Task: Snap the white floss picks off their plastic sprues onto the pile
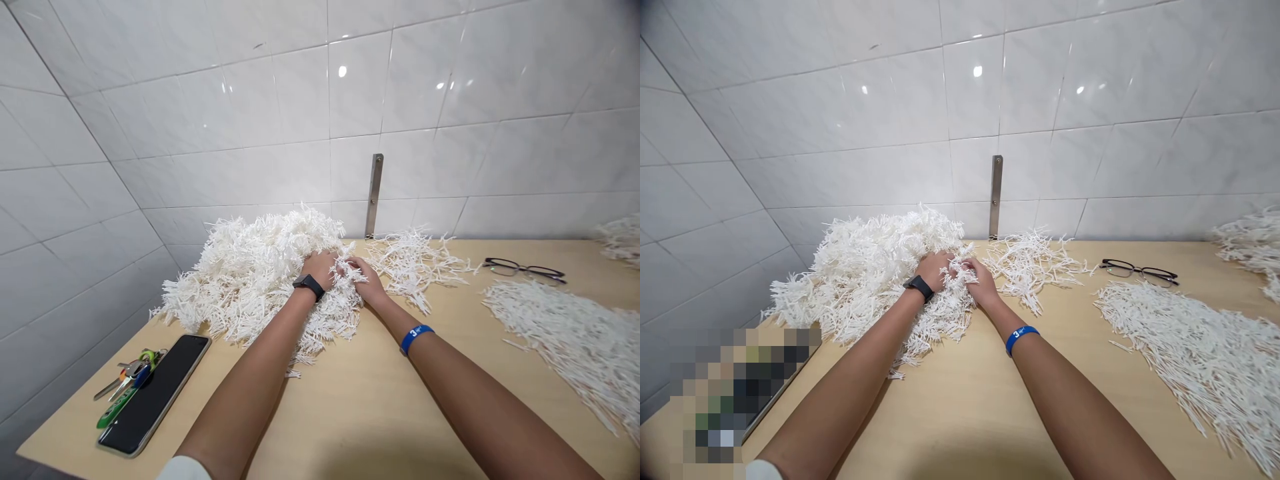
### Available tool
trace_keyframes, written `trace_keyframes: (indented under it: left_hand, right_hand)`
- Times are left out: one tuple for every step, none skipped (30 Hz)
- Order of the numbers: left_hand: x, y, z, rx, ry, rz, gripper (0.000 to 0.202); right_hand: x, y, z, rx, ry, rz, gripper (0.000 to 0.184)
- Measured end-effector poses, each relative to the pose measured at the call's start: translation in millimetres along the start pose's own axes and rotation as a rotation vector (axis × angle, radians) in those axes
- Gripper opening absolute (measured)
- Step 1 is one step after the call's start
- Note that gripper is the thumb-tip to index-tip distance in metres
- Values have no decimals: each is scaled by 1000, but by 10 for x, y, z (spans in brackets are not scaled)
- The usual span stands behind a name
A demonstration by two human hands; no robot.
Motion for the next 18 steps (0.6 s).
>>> trace_keyframes:
  left_hand:
    - [0, 1, -5, 7, -7, 1, 32]
    - [0, -1, -11, 18, -15, 5, 32]
    - [0, -5, -17, 33, -22, 11, 31]
    - [1, -9, -23, 49, -29, 18, 30]
    - [2, -12, -28, 63, -35, 24, 30]
    - [4, -14, -31, 73, -39, 29, 29]
    - [6, -14, -33, 76, -44, 32, 29]
    - [10, -12, -32, 73, -46, 32, 29]
    - [14, -9, -30, 67, -45, 30, 29]
    - [18, -5, -26, 59, -43, 26, 29]
    - [22, -3, -22, 52, -40, 23, 29]
    - [26, -1, -18, 48, -37, 21, 28]
    - [29, 0, -14, 46, -35, 20, 28]
    - [31, 0, -12, 46, -36, 20, 29]
    - [32, -2, -12, 48, -38, 21, 29]
    - [32, -4, -13, 49, -39, 22, 29]
    - [32, -6, -16, 48, -38, 23, 29]
    - [31, -8, -19, 44, -37, 24, 29]
  right_hand:
    - [0, -7, 0, 0, 1, 4, 29]
    - [0, -17, 1, 3, -2, 6, 29]
    - [-1, -29, 3, 8, -7, 6, 29]
    - [-1, -42, 5, 15, -15, 7, 29]
    - [-1, -52, 7, 23, -22, 7, 28]
    - [0, -60, 9, 29, -27, 6, 27]
    - [2, -64, 11, 33, -30, 5, 26]
    - [3, -64, 11, 35, -31, 4, 26]
    - [4, -61, 10, 32, -32, 2, 26]
    - [5, -56, 9, 25, -33, -1, 26]
    - [5, -50, 7, 18, -33, -5, 26]
    - [5, -45, 5, 11, -32, -8, 26]
    - [5, -42, 4, 7, -30, -10, 26]
    - [5, -42, 4, 6, -29, -11, 26]
    - [5, -45, 4, 9, -29, -10, 26]
    - [5, -50, 6, 15, -30, -8, 26]
    - [5, -55, 8, 21, -30, -7, 25]
    - [5, -61, 11, 25, -30, -6, 25]
Point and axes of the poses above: each hand's wrist, its own z-axis towards the middle knuckle, its own x-axis out of the palm, y = z × x, the point moved 3 cm from there along z, towards the middle knuckle, and after that the axes turned 9 degrees about y, right-handed, at the moved point
